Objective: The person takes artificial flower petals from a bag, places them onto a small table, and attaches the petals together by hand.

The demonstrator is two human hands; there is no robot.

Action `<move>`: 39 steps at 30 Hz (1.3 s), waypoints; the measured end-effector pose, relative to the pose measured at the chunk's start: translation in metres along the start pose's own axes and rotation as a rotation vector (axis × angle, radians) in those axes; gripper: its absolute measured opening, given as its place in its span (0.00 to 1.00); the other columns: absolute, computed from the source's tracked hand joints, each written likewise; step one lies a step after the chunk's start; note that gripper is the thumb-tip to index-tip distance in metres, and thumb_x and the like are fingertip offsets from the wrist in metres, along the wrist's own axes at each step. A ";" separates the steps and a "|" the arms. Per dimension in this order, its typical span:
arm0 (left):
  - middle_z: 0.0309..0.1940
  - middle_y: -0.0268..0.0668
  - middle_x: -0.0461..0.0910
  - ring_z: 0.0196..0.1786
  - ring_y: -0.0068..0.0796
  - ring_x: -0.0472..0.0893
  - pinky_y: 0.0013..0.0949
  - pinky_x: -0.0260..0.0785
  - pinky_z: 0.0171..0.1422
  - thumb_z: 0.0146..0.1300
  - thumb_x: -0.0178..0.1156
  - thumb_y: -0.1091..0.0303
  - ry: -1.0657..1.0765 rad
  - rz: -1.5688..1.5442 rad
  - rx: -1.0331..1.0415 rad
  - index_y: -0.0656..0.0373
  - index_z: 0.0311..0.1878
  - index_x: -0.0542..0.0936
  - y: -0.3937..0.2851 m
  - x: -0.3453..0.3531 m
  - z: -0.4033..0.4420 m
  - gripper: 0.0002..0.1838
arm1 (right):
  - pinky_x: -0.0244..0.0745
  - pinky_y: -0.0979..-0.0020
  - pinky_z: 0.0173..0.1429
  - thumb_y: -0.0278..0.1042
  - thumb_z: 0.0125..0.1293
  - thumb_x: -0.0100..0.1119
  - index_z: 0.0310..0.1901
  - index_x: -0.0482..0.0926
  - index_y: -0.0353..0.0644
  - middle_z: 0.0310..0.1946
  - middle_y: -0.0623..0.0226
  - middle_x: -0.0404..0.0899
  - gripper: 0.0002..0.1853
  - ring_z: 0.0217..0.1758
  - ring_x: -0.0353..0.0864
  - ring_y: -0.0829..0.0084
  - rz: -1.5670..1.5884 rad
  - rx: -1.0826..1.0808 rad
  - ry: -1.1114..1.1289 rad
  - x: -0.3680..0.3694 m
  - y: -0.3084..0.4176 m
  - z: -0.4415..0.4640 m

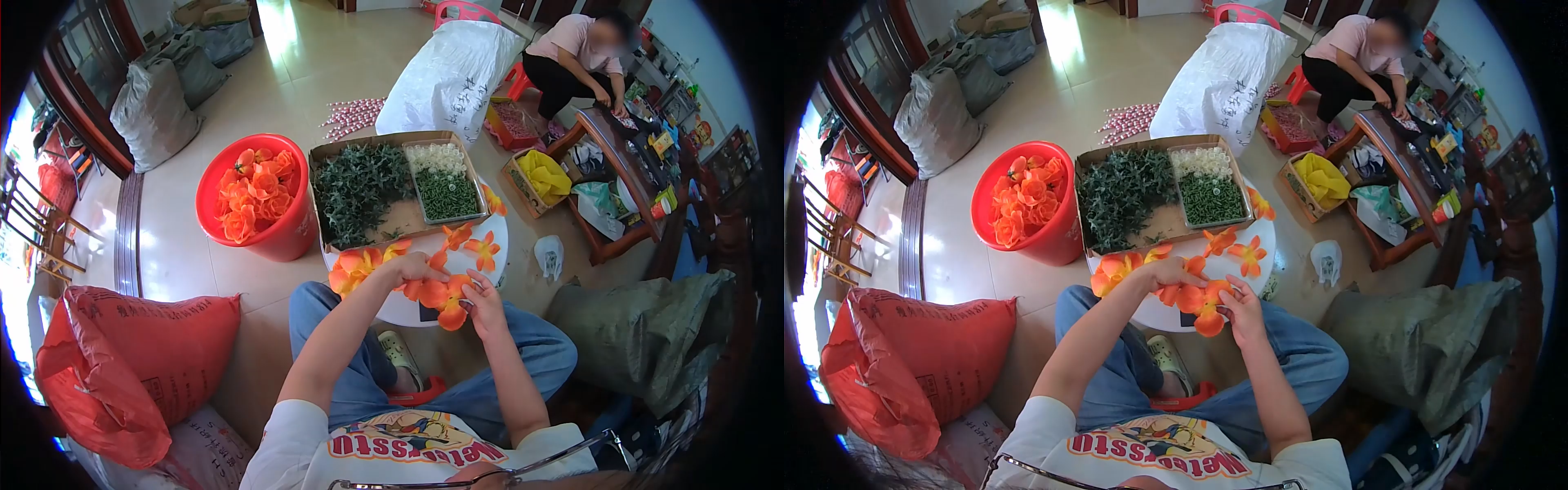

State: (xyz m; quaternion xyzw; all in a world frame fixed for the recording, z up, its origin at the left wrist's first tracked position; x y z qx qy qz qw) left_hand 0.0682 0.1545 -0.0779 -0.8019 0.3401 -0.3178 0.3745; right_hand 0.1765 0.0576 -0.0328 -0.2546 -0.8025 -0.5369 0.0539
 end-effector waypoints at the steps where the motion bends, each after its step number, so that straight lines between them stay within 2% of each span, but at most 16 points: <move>1: 0.37 0.37 0.82 0.39 0.24 0.79 0.30 0.71 0.45 0.50 0.73 0.63 0.002 -0.034 0.043 0.65 0.45 0.81 -0.004 0.001 -0.004 0.22 | 0.74 0.75 0.42 0.25 0.64 0.58 0.60 0.67 0.43 0.43 0.70 0.80 0.22 0.40 0.80 0.79 0.014 -0.012 0.003 -0.002 0.000 0.001; 5: 0.42 0.39 0.83 0.45 0.25 0.80 0.29 0.71 0.54 0.52 0.71 0.71 -0.016 -0.041 0.074 0.63 0.48 0.81 -0.016 -0.003 -0.023 0.19 | 0.78 0.74 0.41 0.23 0.64 0.58 0.59 0.66 0.40 0.42 0.66 0.80 0.22 0.39 0.81 0.76 0.041 -0.031 0.006 -0.008 -0.002 0.001; 8: 0.42 0.38 0.82 0.46 0.25 0.80 0.29 0.71 0.54 0.52 0.72 0.70 -0.071 -0.026 0.081 0.64 0.48 0.81 -0.019 -0.006 -0.030 0.19 | 0.76 0.74 0.40 0.24 0.64 0.58 0.59 0.67 0.42 0.41 0.68 0.80 0.21 0.36 0.80 0.79 0.027 -0.022 -0.008 -0.010 -0.006 -0.001; 11: 0.36 0.34 0.81 0.31 0.16 0.75 0.24 0.70 0.35 0.53 0.71 0.69 -0.095 -0.055 0.149 0.64 0.48 0.81 -0.019 -0.006 -0.031 0.19 | 0.75 0.75 0.39 0.25 0.65 0.58 0.58 0.68 0.43 0.39 0.69 0.80 0.20 0.35 0.79 0.80 0.008 -0.018 -0.021 -0.011 -0.009 -0.001; 14: 0.34 0.32 0.80 0.29 0.15 0.73 0.23 0.67 0.34 0.53 0.71 0.69 -0.139 -0.038 0.183 0.63 0.46 0.81 -0.015 -0.009 -0.032 0.18 | 0.75 0.75 0.42 0.24 0.64 0.58 0.56 0.69 0.42 0.39 0.70 0.79 0.19 0.39 0.78 0.78 -0.104 -0.093 -0.081 -0.015 -0.003 -0.002; 15: 0.36 0.32 0.81 0.33 0.17 0.75 0.24 0.69 0.38 0.53 0.71 0.68 -0.140 -0.039 0.167 0.62 0.46 0.81 -0.016 -0.008 -0.034 0.18 | 0.75 0.75 0.43 0.24 0.63 0.59 0.56 0.70 0.42 0.39 0.70 0.78 0.19 0.41 0.78 0.78 -0.157 -0.129 -0.110 -0.013 0.001 -0.004; 17: 0.39 0.33 0.82 0.41 0.21 0.79 0.26 0.71 0.47 0.53 0.71 0.68 -0.141 -0.042 0.133 0.61 0.46 0.81 -0.016 -0.007 -0.039 0.17 | 0.73 0.70 0.48 0.26 0.59 0.63 0.52 0.72 0.40 0.41 0.67 0.77 0.19 0.46 0.75 0.73 -0.461 -0.464 -0.239 -0.008 0.038 -0.022; 18: 0.39 0.33 0.82 0.39 0.20 0.78 0.26 0.71 0.45 0.53 0.71 0.68 -0.136 -0.044 0.147 0.61 0.46 0.82 -0.017 -0.008 -0.040 0.17 | 0.72 0.68 0.50 0.27 0.56 0.64 0.50 0.73 0.39 0.41 0.66 0.76 0.19 0.49 0.74 0.71 -0.612 -0.634 -0.302 0.003 0.058 -0.036; 21: 0.35 0.31 0.81 0.33 0.17 0.75 0.23 0.68 0.38 0.53 0.70 0.68 -0.125 -0.054 0.188 0.61 0.45 0.82 -0.018 -0.006 -0.041 0.15 | 0.67 0.63 0.56 0.28 0.50 0.67 0.43 0.77 0.40 0.40 0.65 0.77 0.17 0.51 0.71 0.64 -0.980 -0.980 -0.219 0.054 0.092 -0.077; 23: 0.33 0.30 0.80 0.29 0.15 0.71 0.21 0.65 0.33 0.54 0.70 0.69 -0.123 -0.063 0.216 0.61 0.43 0.82 -0.022 -0.004 -0.043 0.14 | 0.66 0.62 0.56 0.28 0.49 0.67 0.39 0.79 0.41 0.40 0.65 0.77 0.14 0.49 0.71 0.62 -1.038 -0.977 -0.151 0.067 0.084 -0.076; 27: 0.35 0.30 0.81 0.30 0.16 0.72 0.22 0.66 0.34 0.54 0.69 0.70 -0.141 -0.087 0.220 0.61 0.42 0.82 -0.021 -0.003 -0.051 0.12 | 0.66 0.62 0.55 0.27 0.48 0.67 0.35 0.80 0.41 0.39 0.66 0.77 0.10 0.48 0.72 0.62 -1.136 -0.965 -0.122 0.067 0.067 -0.069; 30: 0.37 0.31 0.81 0.32 0.16 0.73 0.23 0.66 0.35 0.54 0.69 0.71 -0.158 -0.125 0.234 0.61 0.42 0.82 -0.017 -0.006 -0.051 0.12 | 0.66 0.61 0.54 0.26 0.48 0.66 0.36 0.79 0.41 0.38 0.64 0.77 0.11 0.48 0.72 0.61 -1.171 -0.979 -0.123 0.065 0.063 -0.070; 33: 0.38 0.31 0.81 0.33 0.16 0.74 0.23 0.66 0.36 0.54 0.69 0.71 -0.166 -0.128 0.254 0.61 0.41 0.82 -0.016 -0.006 -0.053 0.11 | 0.68 0.64 0.53 0.28 0.53 0.65 0.41 0.79 0.41 0.38 0.64 0.78 0.13 0.46 0.74 0.64 -1.056 -0.923 -0.113 0.059 0.066 -0.068; 36: 0.37 0.30 0.81 0.35 0.16 0.74 0.23 0.66 0.37 0.54 0.69 0.71 -0.177 -0.112 0.256 0.59 0.40 0.82 -0.021 -0.002 -0.060 0.10 | 0.71 0.69 0.51 0.31 0.60 0.63 0.48 0.77 0.39 0.40 0.65 0.78 0.15 0.46 0.76 0.71 -0.500 -0.459 -0.200 0.008 0.032 -0.026; 39: 0.36 0.29 0.80 0.36 0.15 0.74 0.23 0.66 0.37 0.54 0.69 0.71 -0.185 -0.108 0.256 0.58 0.39 0.82 -0.024 -0.002 -0.062 0.09 | 0.73 0.74 0.48 0.33 0.64 0.60 0.53 0.74 0.37 0.40 0.67 0.78 0.17 0.44 0.76 0.77 -0.370 -0.269 -0.187 -0.005 0.014 -0.001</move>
Point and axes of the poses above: each hand's wrist, its own z-axis towards the middle knuckle, its own x-axis out of the palm, y = z × x, the point moved 10 cm from there along z, towards the middle knuckle
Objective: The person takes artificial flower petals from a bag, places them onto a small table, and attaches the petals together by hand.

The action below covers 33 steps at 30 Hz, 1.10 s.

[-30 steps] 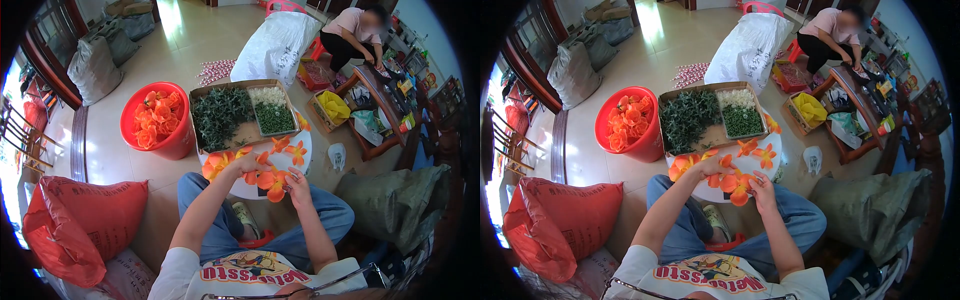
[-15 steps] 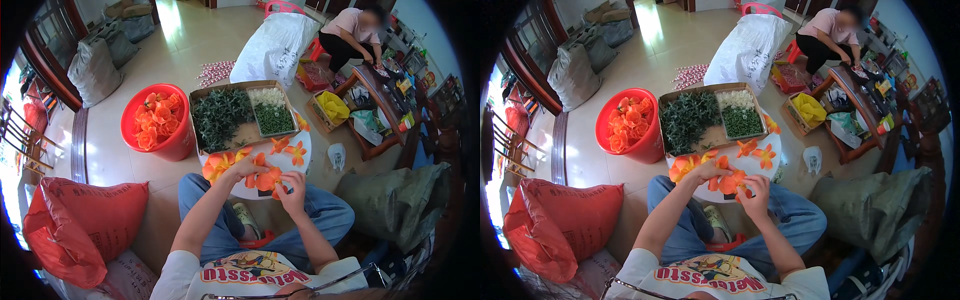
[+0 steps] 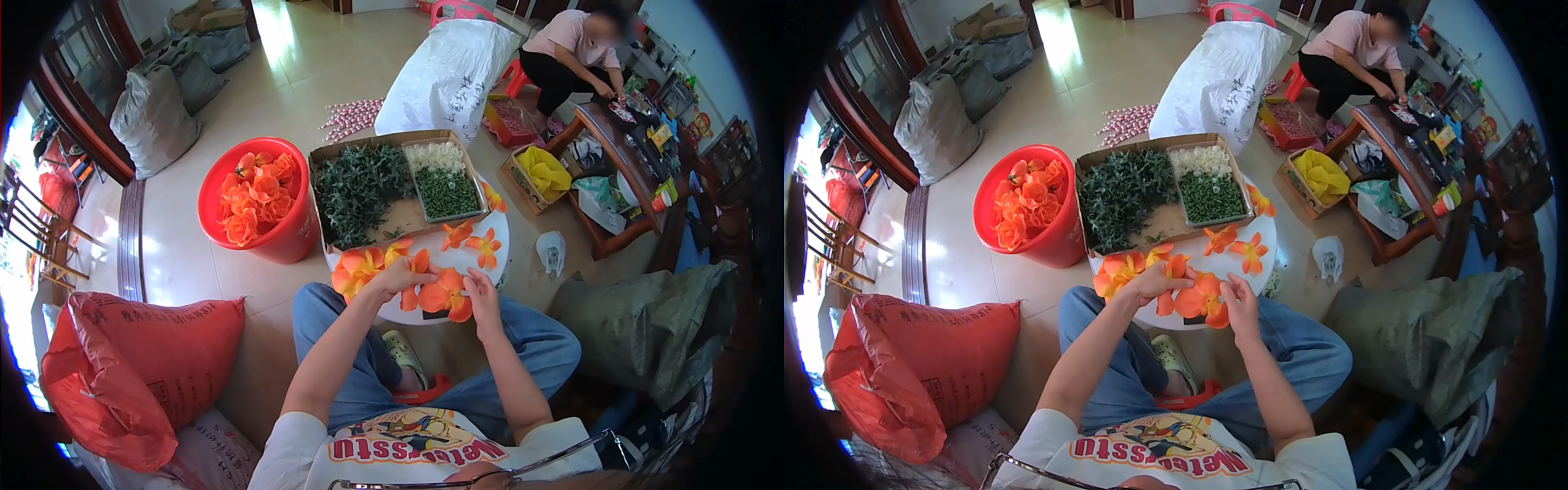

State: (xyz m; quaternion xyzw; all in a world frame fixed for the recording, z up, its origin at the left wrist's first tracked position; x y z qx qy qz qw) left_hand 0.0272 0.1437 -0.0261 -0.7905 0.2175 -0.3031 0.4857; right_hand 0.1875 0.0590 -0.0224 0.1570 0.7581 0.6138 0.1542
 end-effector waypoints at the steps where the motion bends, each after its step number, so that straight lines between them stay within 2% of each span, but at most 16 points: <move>1: 0.36 0.28 0.80 0.36 0.15 0.74 0.22 0.66 0.38 0.54 0.69 0.71 -0.004 -0.001 -0.001 0.58 0.40 0.81 0.002 -0.001 0.001 0.10 | 0.73 0.74 0.47 0.32 0.64 0.61 0.53 0.74 0.37 0.39 0.68 0.78 0.17 0.43 0.76 0.78 0.078 0.055 0.034 0.003 -0.006 0.004; 3: 0.36 0.27 0.80 0.37 0.15 0.75 0.22 0.66 0.39 0.54 0.69 0.71 -0.009 0.005 0.016 0.57 0.40 0.81 0.004 -0.003 0.003 0.11 | 0.73 0.76 0.45 0.31 0.63 0.61 0.53 0.73 0.37 0.36 0.69 0.78 0.18 0.40 0.77 0.80 0.234 0.167 0.103 0.010 -0.018 0.009; 6: 0.37 0.28 0.79 0.39 0.15 0.75 0.22 0.67 0.42 0.54 0.69 0.71 -0.014 0.012 0.029 0.57 0.42 0.80 0.011 -0.007 0.005 0.12 | 0.73 0.79 0.42 0.27 0.63 0.61 0.52 0.73 0.37 0.33 0.71 0.77 0.16 0.36 0.77 0.82 0.219 0.093 0.109 0.007 -0.017 0.016; 12: 0.42 0.31 0.80 0.45 0.21 0.77 0.26 0.69 0.52 0.54 0.69 0.72 -0.015 -0.003 0.048 0.60 0.41 0.80 0.009 -0.008 0.002 0.12 | 0.72 0.81 0.36 0.25 0.62 0.61 0.46 0.73 0.40 0.32 0.73 0.77 0.11 0.35 0.77 0.83 0.285 0.129 -0.014 -0.015 -0.018 0.005; 17: 0.49 0.38 0.79 0.53 0.26 0.76 0.29 0.66 0.60 0.55 0.68 0.72 -0.020 -0.026 0.042 0.62 0.40 0.81 0.008 -0.005 -0.001 0.10 | 0.73 0.80 0.38 0.25 0.63 0.60 0.46 0.73 0.40 0.33 0.73 0.77 0.11 0.36 0.78 0.83 0.262 0.175 -0.011 -0.014 -0.030 0.003; 18: 0.49 0.38 0.78 0.53 0.26 0.76 0.29 0.66 0.59 0.55 0.69 0.72 -0.019 -0.037 0.043 0.62 0.41 0.81 0.011 -0.005 -0.001 0.11 | 0.73 0.80 0.39 0.25 0.63 0.60 0.46 0.73 0.39 0.34 0.72 0.77 0.11 0.37 0.77 0.82 0.258 0.178 -0.005 -0.013 -0.032 0.002; 21: 0.48 0.36 0.79 0.51 0.25 0.76 0.28 0.67 0.57 0.55 0.69 0.72 -0.023 -0.047 0.046 0.62 0.41 0.81 0.016 -0.007 0.001 0.11 | 0.72 0.74 0.46 0.25 0.60 0.60 0.47 0.73 0.39 0.39 0.68 0.77 0.13 0.45 0.75 0.79 0.057 -0.054 -0.085 -0.020 -0.012 0.003; 24: 0.45 0.34 0.81 0.49 0.24 0.77 0.28 0.68 0.56 0.56 0.68 0.70 -0.027 -0.022 0.053 0.61 0.42 0.82 0.019 -0.009 0.003 0.11 | 0.69 0.66 0.54 0.24 0.56 0.60 0.45 0.75 0.39 0.44 0.64 0.75 0.14 0.52 0.71 0.70 -0.283 -0.444 -0.178 -0.012 0.066 -0.027; 27: 0.44 0.34 0.81 0.48 0.23 0.77 0.28 0.68 0.55 0.56 0.68 0.70 -0.031 -0.018 0.078 0.61 0.42 0.82 0.017 -0.010 0.005 0.11 | 0.66 0.61 0.57 0.23 0.52 0.62 0.43 0.76 0.41 0.45 0.63 0.74 0.14 0.53 0.70 0.62 -0.606 -0.774 -0.058 0.020 0.109 -0.059; 30: 0.44 0.34 0.81 0.49 0.24 0.77 0.28 0.68 0.55 0.56 0.68 0.70 -0.040 -0.025 0.077 0.61 0.42 0.82 0.015 -0.009 0.006 0.11 | 0.66 0.61 0.57 0.24 0.49 0.64 0.38 0.78 0.42 0.43 0.64 0.75 0.12 0.52 0.70 0.59 -0.628 -0.804 -0.017 0.034 0.110 -0.064; 33: 0.45 0.34 0.81 0.50 0.24 0.77 0.28 0.68 0.57 0.56 0.68 0.71 -0.042 -0.032 0.064 0.61 0.42 0.82 0.012 -0.007 -0.002 0.11 | 0.66 0.61 0.57 0.24 0.48 0.66 0.33 0.79 0.42 0.40 0.66 0.76 0.09 0.51 0.71 0.59 -0.661 -0.814 -0.012 0.038 0.096 -0.060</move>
Point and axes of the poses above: each hand's wrist, its own z-axis towards the middle knuckle, its own x-axis out of the palm, y = z × x, the point moved 10 cm from there along z, towards the middle knuckle
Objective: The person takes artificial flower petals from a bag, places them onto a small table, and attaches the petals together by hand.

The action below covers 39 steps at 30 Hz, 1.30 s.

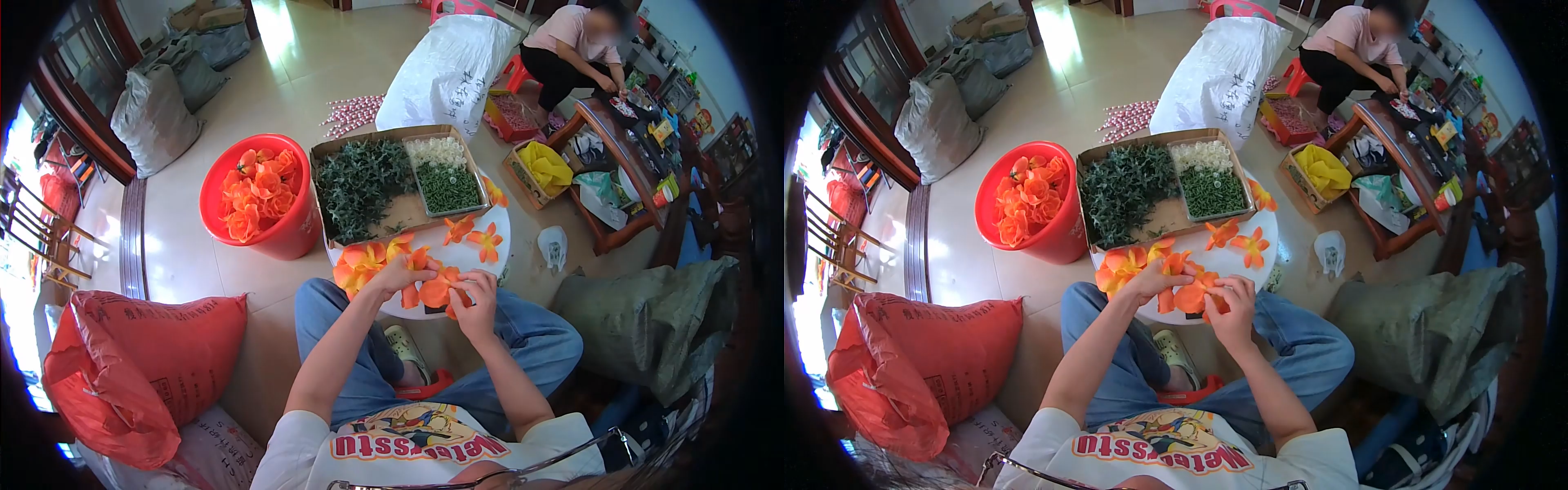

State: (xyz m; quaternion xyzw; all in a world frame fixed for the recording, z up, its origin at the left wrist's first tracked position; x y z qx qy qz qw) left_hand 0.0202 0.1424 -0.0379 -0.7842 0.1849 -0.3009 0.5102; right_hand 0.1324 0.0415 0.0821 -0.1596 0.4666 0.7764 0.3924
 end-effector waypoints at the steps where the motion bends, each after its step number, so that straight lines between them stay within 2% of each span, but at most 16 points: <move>1: 0.45 0.35 0.81 0.50 0.24 0.77 0.29 0.67 0.57 0.56 0.68 0.71 -0.002 0.004 -0.011 0.61 0.42 0.82 -0.004 0.001 -0.004 0.10 | 0.66 0.61 0.56 0.25 0.49 0.66 0.32 0.79 0.42 0.39 0.67 0.77 0.08 0.51 0.71 0.59 -0.001 0.014 -0.003 0.002 -0.003 -0.001; 11: 0.45 0.34 0.81 0.50 0.24 0.77 0.30 0.66 0.59 0.55 0.67 0.74 0.000 0.035 0.000 0.61 0.41 0.82 0.002 -0.001 -0.005 0.10 | 0.67 0.63 0.55 0.26 0.49 0.67 0.31 0.79 0.42 0.38 0.67 0.77 0.07 0.49 0.72 0.61 -0.042 0.040 0.000 0.005 -0.008 -0.005; 14: 0.45 0.33 0.80 0.49 0.24 0.77 0.29 0.66 0.57 0.56 0.67 0.70 0.022 0.036 0.052 0.60 0.44 0.82 0.002 -0.001 -0.004 0.12 | 0.67 0.63 0.55 0.26 0.49 0.66 0.32 0.79 0.41 0.39 0.66 0.77 0.08 0.48 0.72 0.61 -0.026 0.061 0.026 0.005 -0.006 -0.003; 20: 0.44 0.32 0.80 0.46 0.19 0.77 0.26 0.68 0.52 0.58 0.67 0.62 -0.026 -0.005 -0.136 0.58 0.51 0.79 0.021 -0.001 0.007 0.19 | 0.68 0.63 0.54 0.26 0.50 0.66 0.35 0.78 0.40 0.40 0.64 0.76 0.09 0.47 0.73 0.60 0.023 0.091 0.035 0.005 -0.009 -0.005; 23: 0.44 0.32 0.80 0.46 0.18 0.77 0.25 0.68 0.52 0.58 0.67 0.64 -0.022 0.057 -0.070 0.58 0.52 0.79 0.018 0.001 0.010 0.19 | 0.69 0.63 0.54 0.26 0.50 0.65 0.35 0.78 0.40 0.41 0.64 0.76 0.10 0.47 0.73 0.60 0.011 0.094 0.037 0.005 -0.010 -0.007; 26: 0.45 0.32 0.80 0.48 0.19 0.77 0.26 0.67 0.55 0.58 0.67 0.66 0.007 -0.059 -0.030 0.58 0.52 0.78 0.021 0.001 0.010 0.19 | 0.69 0.63 0.54 0.26 0.50 0.65 0.35 0.78 0.40 0.41 0.63 0.77 0.09 0.47 0.73 0.60 0.007 0.095 0.036 0.005 -0.012 -0.007; 29: 0.46 0.31 0.81 0.48 0.20 0.77 0.27 0.67 0.57 0.58 0.67 0.68 -0.010 -0.042 -0.040 0.58 0.52 0.78 0.019 0.000 0.003 0.18 | 0.69 0.63 0.54 0.26 0.50 0.65 0.35 0.78 0.39 0.41 0.63 0.77 0.09 0.47 0.73 0.60 0.014 0.100 0.034 0.006 -0.012 -0.009; 32: 0.49 0.35 0.79 0.48 0.21 0.77 0.26 0.68 0.54 0.60 0.65 0.67 -0.043 -0.035 0.015 0.62 0.54 0.76 0.005 -0.001 -0.004 0.20 | 0.68 0.62 0.54 0.26 0.50 0.65 0.37 0.78 0.39 0.41 0.62 0.76 0.11 0.48 0.73 0.59 0.037 0.097 0.038 0.004 -0.011 -0.009; 35: 0.44 0.32 0.79 0.42 0.18 0.75 0.24 0.67 0.47 0.64 0.61 0.63 -0.222 0.056 0.046 0.62 0.54 0.76 -0.017 -0.013 -0.022 0.18 | 0.68 0.62 0.54 0.25 0.49 0.65 0.40 0.77 0.39 0.43 0.59 0.76 0.14 0.48 0.73 0.58 0.081 0.105 0.014 -0.006 -0.005 -0.006; 39: 0.39 0.28 0.78 0.39 0.19 0.75 0.24 0.67 0.46 0.68 0.56 0.59 -0.378 -0.301 0.136 0.61 0.53 0.77 -0.016 -0.031 -0.056 0.17 | 0.68 0.62 0.55 0.26 0.49 0.65 0.45 0.75 0.38 0.46 0.56 0.74 0.19 0.49 0.72 0.57 0.075 0.081 -0.065 -0.031 0.011 -0.009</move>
Point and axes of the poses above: each hand's wrist, its own z-axis towards the middle knuckle, its own x-axis out of the palm, y = z × x, the point moved 10 cm from there along z, towards the middle knuckle
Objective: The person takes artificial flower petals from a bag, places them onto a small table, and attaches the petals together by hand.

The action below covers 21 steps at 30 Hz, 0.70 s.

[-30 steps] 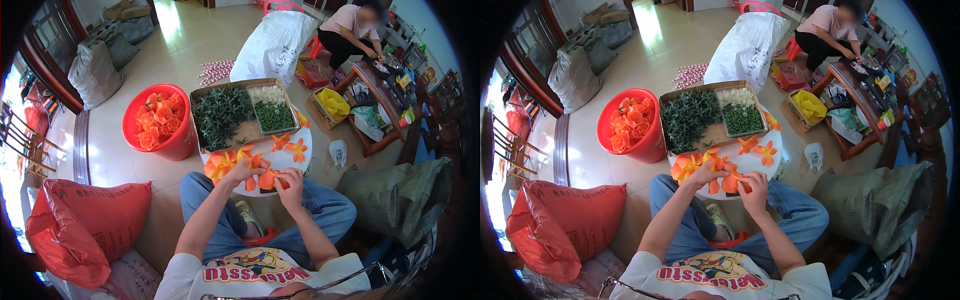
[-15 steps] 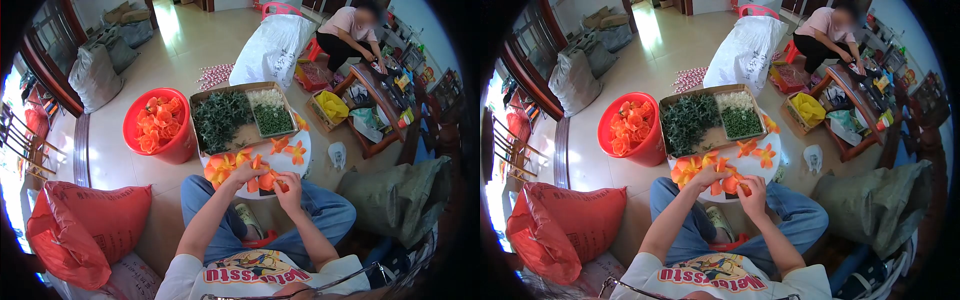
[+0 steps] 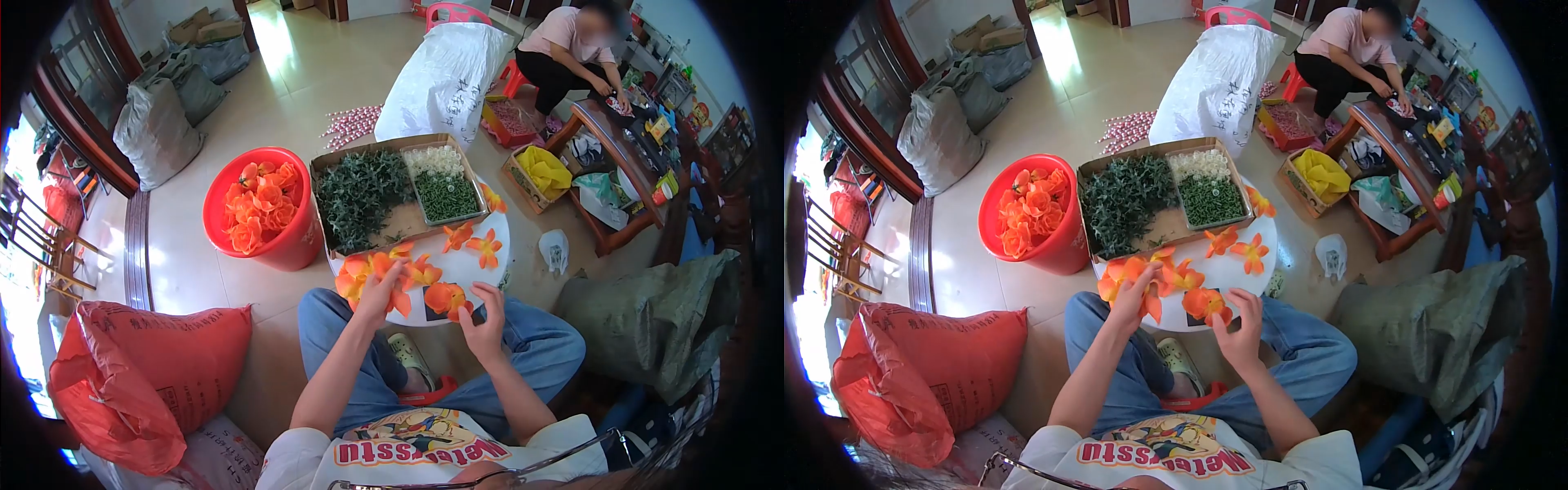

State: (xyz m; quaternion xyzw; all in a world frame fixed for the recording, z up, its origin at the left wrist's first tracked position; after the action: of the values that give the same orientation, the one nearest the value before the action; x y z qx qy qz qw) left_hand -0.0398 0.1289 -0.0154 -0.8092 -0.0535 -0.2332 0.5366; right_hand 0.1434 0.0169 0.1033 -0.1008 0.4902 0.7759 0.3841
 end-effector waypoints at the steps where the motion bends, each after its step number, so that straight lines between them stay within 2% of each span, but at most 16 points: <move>1: 0.38 0.28 0.77 0.38 0.19 0.74 0.24 0.67 0.45 0.69 0.53 0.59 -0.014 -0.068 0.048 0.60 0.53 0.77 -0.010 0.000 -0.013 0.17 | 0.68 0.62 0.55 0.26 0.49 0.65 0.45 0.74 0.38 0.46 0.56 0.74 0.19 0.49 0.73 0.57 0.019 0.001 0.002 -0.002 0.005 -0.003; 2: 0.38 0.28 0.76 0.37 0.19 0.73 0.24 0.67 0.44 0.71 0.51 0.59 -0.029 -0.138 0.094 0.60 0.53 0.76 -0.016 0.000 -0.026 0.17 | 0.68 0.62 0.55 0.26 0.49 0.65 0.45 0.74 0.38 0.46 0.56 0.74 0.19 0.49 0.73 0.56 0.036 0.004 0.005 -0.004 0.011 -0.009; 3: 0.39 0.29 0.76 0.37 0.19 0.73 0.24 0.67 0.44 0.71 0.49 0.59 -0.024 -0.199 0.054 0.60 0.53 0.76 -0.009 0.001 -0.036 0.16 | 0.69 0.62 0.55 0.26 0.49 0.66 0.46 0.74 0.38 0.46 0.56 0.74 0.20 0.49 0.74 0.56 0.054 0.006 0.008 -0.005 0.017 -0.015; 6: 0.42 0.32 0.76 0.40 0.21 0.73 0.25 0.67 0.45 0.74 0.44 0.60 0.004 -0.306 -0.028 0.61 0.54 0.74 0.011 0.006 -0.069 0.17 | 0.71 0.63 0.54 0.27 0.50 0.66 0.51 0.72 0.37 0.47 0.56 0.74 0.25 0.49 0.76 0.59 0.205 0.060 0.220 0.017 0.032 -0.041; 8: 0.45 0.35 0.76 0.43 0.23 0.74 0.26 0.68 0.48 0.75 0.41 0.60 0.055 -0.277 -0.022 0.62 0.55 0.73 0.017 0.026 -0.085 0.19 | 0.72 0.66 0.54 0.28 0.51 0.67 0.56 0.70 0.36 0.48 0.57 0.74 0.29 0.50 0.77 0.63 0.419 0.235 0.335 0.040 0.032 -0.060; 11: 0.53 0.39 0.74 0.55 0.26 0.73 0.31 0.66 0.60 0.75 0.40 0.60 0.054 -0.218 -0.057 0.61 0.55 0.73 0.031 0.041 -0.103 0.18 | 0.73 0.69 0.54 0.30 0.55 0.66 0.60 0.66 0.35 0.50 0.60 0.75 0.31 0.51 0.76 0.70 0.620 0.438 0.418 0.059 0.025 -0.074; 12: 0.55 0.40 0.73 0.58 0.28 0.71 0.32 0.64 0.63 0.76 0.39 0.59 0.058 -0.164 0.001 0.61 0.55 0.73 0.029 0.043 -0.103 0.19 | 0.74 0.71 0.54 0.30 0.56 0.65 0.62 0.65 0.35 0.50 0.61 0.75 0.32 0.52 0.76 0.72 0.669 0.491 0.431 0.064 0.022 -0.076; 15: 0.62 0.44 0.68 0.67 0.35 0.65 0.35 0.53 0.72 0.77 0.34 0.58 0.085 0.005 0.139 0.63 0.55 0.72 0.023 0.045 -0.101 0.22 | 0.74 0.74 0.53 0.30 0.61 0.61 0.62 0.65 0.36 0.50 0.63 0.75 0.28 0.51 0.76 0.77 0.873 0.701 0.380 0.070 0.003 -0.085; 18: 0.62 0.45 0.68 0.67 0.35 0.65 0.35 0.52 0.73 0.77 0.32 0.56 0.126 -0.048 0.140 0.63 0.55 0.72 0.024 0.050 -0.100 0.24 | 0.75 0.75 0.51 0.27 0.65 0.57 0.59 0.68 0.34 0.47 0.64 0.77 0.21 0.48 0.77 0.77 1.024 0.953 0.401 0.073 -0.004 -0.095; 21: 0.62 0.45 0.69 0.67 0.34 0.65 0.34 0.52 0.72 0.77 0.30 0.55 0.170 -0.013 0.157 0.63 0.56 0.72 0.018 0.056 -0.103 0.25 | 0.76 0.76 0.49 0.27 0.67 0.56 0.55 0.73 0.34 0.43 0.65 0.79 0.16 0.43 0.79 0.77 1.047 0.954 0.546 0.082 -0.013 -0.108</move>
State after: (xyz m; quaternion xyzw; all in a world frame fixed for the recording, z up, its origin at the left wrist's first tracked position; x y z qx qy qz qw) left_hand -0.0167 0.0207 0.0267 -0.7417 -0.0312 -0.2996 0.5992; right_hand 0.0730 -0.0299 -0.0029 0.1338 0.8342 0.5081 -0.1675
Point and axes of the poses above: each hand's wrist, its own z-axis towards the middle knuckle, its own x-axis out of the palm, y = z × x, the point moved 10 cm from there along z, towards the middle knuckle
